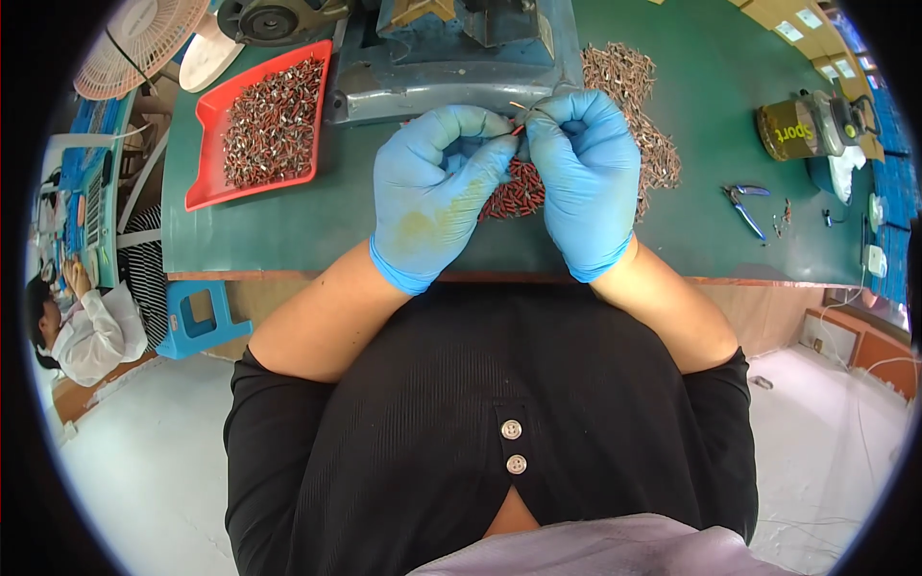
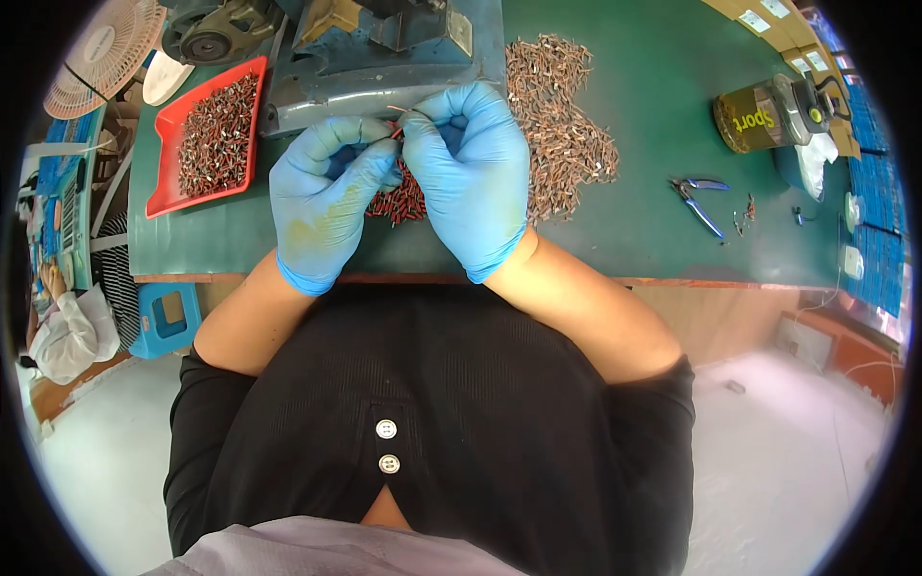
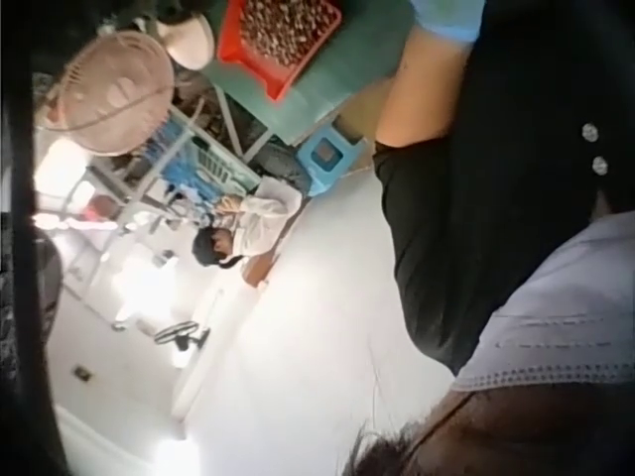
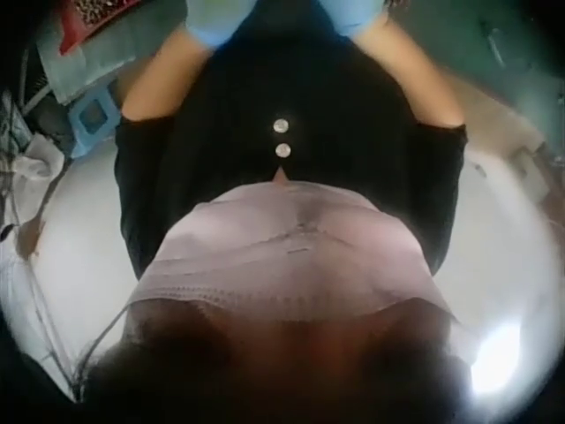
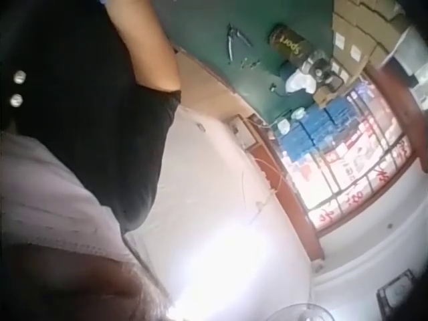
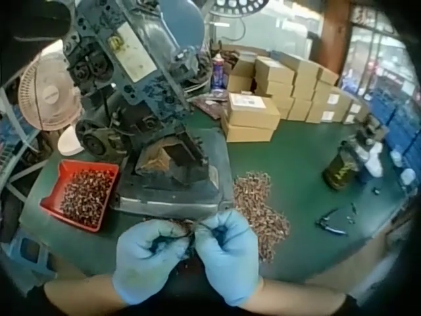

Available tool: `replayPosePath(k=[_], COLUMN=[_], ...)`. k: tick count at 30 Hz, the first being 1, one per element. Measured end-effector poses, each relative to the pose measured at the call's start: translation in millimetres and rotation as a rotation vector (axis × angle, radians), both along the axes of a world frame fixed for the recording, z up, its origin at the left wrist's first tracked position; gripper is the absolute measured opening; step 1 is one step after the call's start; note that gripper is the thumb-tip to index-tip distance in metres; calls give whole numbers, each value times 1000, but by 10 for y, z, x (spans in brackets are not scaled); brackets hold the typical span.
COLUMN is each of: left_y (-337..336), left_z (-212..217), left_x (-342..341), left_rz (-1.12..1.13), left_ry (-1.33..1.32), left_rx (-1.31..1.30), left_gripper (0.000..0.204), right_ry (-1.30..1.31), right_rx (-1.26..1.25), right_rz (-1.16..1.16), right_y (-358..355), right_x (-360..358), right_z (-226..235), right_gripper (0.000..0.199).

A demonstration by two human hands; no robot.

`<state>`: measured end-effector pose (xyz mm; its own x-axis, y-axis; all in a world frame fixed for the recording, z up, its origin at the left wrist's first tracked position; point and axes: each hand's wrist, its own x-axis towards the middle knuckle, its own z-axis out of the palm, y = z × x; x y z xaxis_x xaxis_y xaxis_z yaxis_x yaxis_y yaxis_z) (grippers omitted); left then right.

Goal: The person inspects and sorts small red industrial components by hand at a workbench, placing them into bins and cardboard boxes.

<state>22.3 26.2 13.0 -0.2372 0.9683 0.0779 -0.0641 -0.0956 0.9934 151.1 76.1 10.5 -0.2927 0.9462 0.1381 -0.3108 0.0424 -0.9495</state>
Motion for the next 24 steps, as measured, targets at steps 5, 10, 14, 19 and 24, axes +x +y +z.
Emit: replayPosePath(k=[5, 10, 14, 19, 24], left_y=[341, 861, 1109, 1271, 1343], left_z=[119, 208, 206, 163, 116], left_x=[-231, -450, -474, -475, -491], left_rz=[192, 401, 484, 553, 581], left_ry=[280, 548, 648, 739, 784], left_rx=[193, 548, 524, 632, 669], left_gripper=[9, 9, 8, 8, 9], right_ry=[-163, -241, -330, -433, -418], right_rx=[105, 309, 568, 770, 746], right_rz=[-71, -192, -411, -565, -538], right_y=[329, 809, 1006, 1069, 1090], right_x=[-153, -474, -638, -690, -684], right_z=[102, 259, 386, 477, 471], right_gripper=[5, 7, 8, 15, 15])
